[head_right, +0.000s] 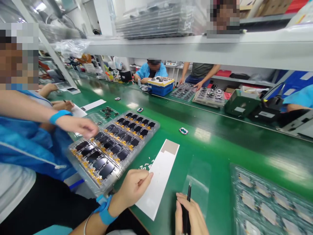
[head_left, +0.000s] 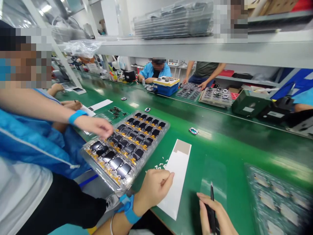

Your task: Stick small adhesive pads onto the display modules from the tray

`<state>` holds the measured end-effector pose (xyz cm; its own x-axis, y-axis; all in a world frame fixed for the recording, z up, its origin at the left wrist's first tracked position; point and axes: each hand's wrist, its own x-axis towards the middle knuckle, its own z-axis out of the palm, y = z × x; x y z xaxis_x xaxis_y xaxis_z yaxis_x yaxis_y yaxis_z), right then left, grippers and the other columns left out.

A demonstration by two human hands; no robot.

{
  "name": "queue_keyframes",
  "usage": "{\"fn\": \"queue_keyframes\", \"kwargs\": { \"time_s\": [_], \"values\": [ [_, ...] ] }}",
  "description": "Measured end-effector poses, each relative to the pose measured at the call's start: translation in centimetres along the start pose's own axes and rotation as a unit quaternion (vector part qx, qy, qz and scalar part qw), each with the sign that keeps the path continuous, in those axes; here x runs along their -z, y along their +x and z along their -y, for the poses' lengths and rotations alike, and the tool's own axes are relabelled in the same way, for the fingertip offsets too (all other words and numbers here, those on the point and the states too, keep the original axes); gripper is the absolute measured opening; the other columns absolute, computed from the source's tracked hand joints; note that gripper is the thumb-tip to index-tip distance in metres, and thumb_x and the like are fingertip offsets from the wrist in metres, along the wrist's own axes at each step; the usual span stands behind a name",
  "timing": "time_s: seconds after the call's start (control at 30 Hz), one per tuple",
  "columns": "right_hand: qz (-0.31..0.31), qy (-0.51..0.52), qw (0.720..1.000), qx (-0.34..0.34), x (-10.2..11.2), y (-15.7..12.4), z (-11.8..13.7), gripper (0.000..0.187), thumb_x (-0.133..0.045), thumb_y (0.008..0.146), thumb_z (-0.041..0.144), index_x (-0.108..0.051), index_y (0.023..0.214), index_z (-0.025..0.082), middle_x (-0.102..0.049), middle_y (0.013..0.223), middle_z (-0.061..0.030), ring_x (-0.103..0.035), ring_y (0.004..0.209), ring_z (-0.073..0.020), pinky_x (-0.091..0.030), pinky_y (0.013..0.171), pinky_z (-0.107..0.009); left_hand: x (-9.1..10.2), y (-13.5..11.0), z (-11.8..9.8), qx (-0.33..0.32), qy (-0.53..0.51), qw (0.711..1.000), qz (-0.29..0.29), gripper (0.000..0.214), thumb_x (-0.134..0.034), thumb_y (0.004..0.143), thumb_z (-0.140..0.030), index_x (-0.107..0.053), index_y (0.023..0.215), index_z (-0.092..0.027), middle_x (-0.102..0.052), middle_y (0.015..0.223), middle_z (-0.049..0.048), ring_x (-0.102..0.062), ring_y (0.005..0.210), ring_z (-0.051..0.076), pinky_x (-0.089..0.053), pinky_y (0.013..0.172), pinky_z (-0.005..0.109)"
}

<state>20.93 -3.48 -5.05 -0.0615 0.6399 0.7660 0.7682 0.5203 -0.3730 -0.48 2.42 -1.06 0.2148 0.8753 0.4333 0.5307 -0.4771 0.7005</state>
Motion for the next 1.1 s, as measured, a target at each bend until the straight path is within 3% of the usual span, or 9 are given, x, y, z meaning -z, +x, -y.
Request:
{"fn": "queue_keyframes", "kwargs": {
  "time_s": [0.17, 0.53, 0.6, 0.7, 0.8, 0.93, 1.1],
  "values": [
    [0.006, -0.005, 1.000, 0.018, 0.1, 0.3, 0.1, 0.014, -0.063, 0.088, 0.014, -0.063, 0.101, 0.018, -0.075, 0.090, -0.0064, -0.074, 0.079, -0.0163, -0.058, 0.079, -0.022, 0.0, 0.0, 0.1, 0.008, -0.002, 1.000, 0.001, 0.043, -0.043, 0.096, -0.018, -0.020, 0.060, -0.021, -0.024, 0.053, -0.0067, -0.028, 0.048, 0.010, -0.019, 0.050, 0.028],
    [0.021, 0.014, 0.999, -0.020, 0.2, 0.6, 0.5, 0.012, -0.062, 0.089, 0.015, -0.063, 0.100, 0.019, -0.075, 0.089, -0.0055, -0.074, 0.077, -0.0165, -0.059, 0.077, -0.022, 1.6, 0.0, -1.1, 0.010, 0.004, 1.000, 0.008, 0.023, -0.049, 0.092, -0.015, -0.050, 0.070, -0.020, -0.050, 0.068, -0.0025, -0.047, 0.060, 0.012, -0.036, 0.059, 0.024],
    [0.020, 0.018, 0.999, -0.036, 0.2, 0.7, 0.8, 0.011, -0.062, 0.090, 0.016, -0.063, 0.100, 0.020, -0.075, 0.089, -0.0052, -0.074, 0.077, -0.0166, -0.059, 0.077, -0.023, 2.2, -0.4, -1.1, 0.012, -0.001, 1.000, 0.016, 0.017, -0.048, 0.093, -0.014, -0.058, 0.081, -0.020, -0.057, 0.075, -0.0003, -0.053, 0.065, 0.013, -0.042, 0.063, 0.025],
    [0.024, 0.021, 0.998, -0.053, 0.3, 0.6, 1.0, 0.010, -0.061, 0.090, 0.016, -0.063, 0.099, 0.020, -0.075, 0.089, -0.0049, -0.074, 0.078, -0.0165, -0.059, 0.078, -0.023, 2.6, -1.1, -0.7, 0.016, -0.007, 0.999, 0.027, 0.026, -0.044, 0.093, -0.009, -0.062, 0.107, -0.021, -0.066, 0.101, 0.0056, -0.063, 0.091, 0.017, -0.049, 0.083, 0.028],
    [0.029, 0.019, 0.998, -0.059, 0.3, 0.4, 1.1, 0.010, -0.061, 0.091, 0.016, -0.063, 0.099, 0.020, -0.074, 0.091, -0.0051, -0.074, 0.080, -0.0161, -0.058, 0.079, -0.023, 2.6, -1.8, -0.2, 0.008, 0.009, 0.999, 0.037, 0.030, -0.047, 0.093, -0.008, -0.063, 0.113, -0.022, -0.067, 0.114, 0.0065, -0.061, 0.109, 0.021, -0.048, 0.097, 0.033],
    [0.032, 0.015, 0.998, -0.057, 0.2, 0.2, 0.9, 0.008, -0.061, 0.091, 0.017, -0.062, 0.099, 0.020, -0.074, 0.091, -0.0052, -0.074, 0.080, -0.0157, -0.058, 0.080, -0.023, 2.9, -1.8, -0.3, -0.001, 0.018, 0.999, 0.030, 0.024, -0.051, 0.093, -0.010, -0.065, 0.108, -0.022, -0.068, 0.110, 0.0055, -0.062, 0.107, 0.021, -0.049, 0.096, 0.034],
    [0.029, 0.013, 0.999, -0.037, 0.2, 0.3, 0.7, 0.010, -0.061, 0.091, 0.017, -0.063, 0.100, 0.020, -0.074, 0.090, -0.0053, -0.074, 0.077, -0.0160, -0.058, 0.079, -0.023, 3.8, -0.2, -1.1, -0.001, 0.036, 0.999, 0.017, 0.024, -0.051, 0.094, -0.011, -0.064, 0.109, -0.023, -0.068, 0.110, 0.0050, -0.060, 0.108, 0.022, -0.047, 0.096, 0.036]
  ]
}}
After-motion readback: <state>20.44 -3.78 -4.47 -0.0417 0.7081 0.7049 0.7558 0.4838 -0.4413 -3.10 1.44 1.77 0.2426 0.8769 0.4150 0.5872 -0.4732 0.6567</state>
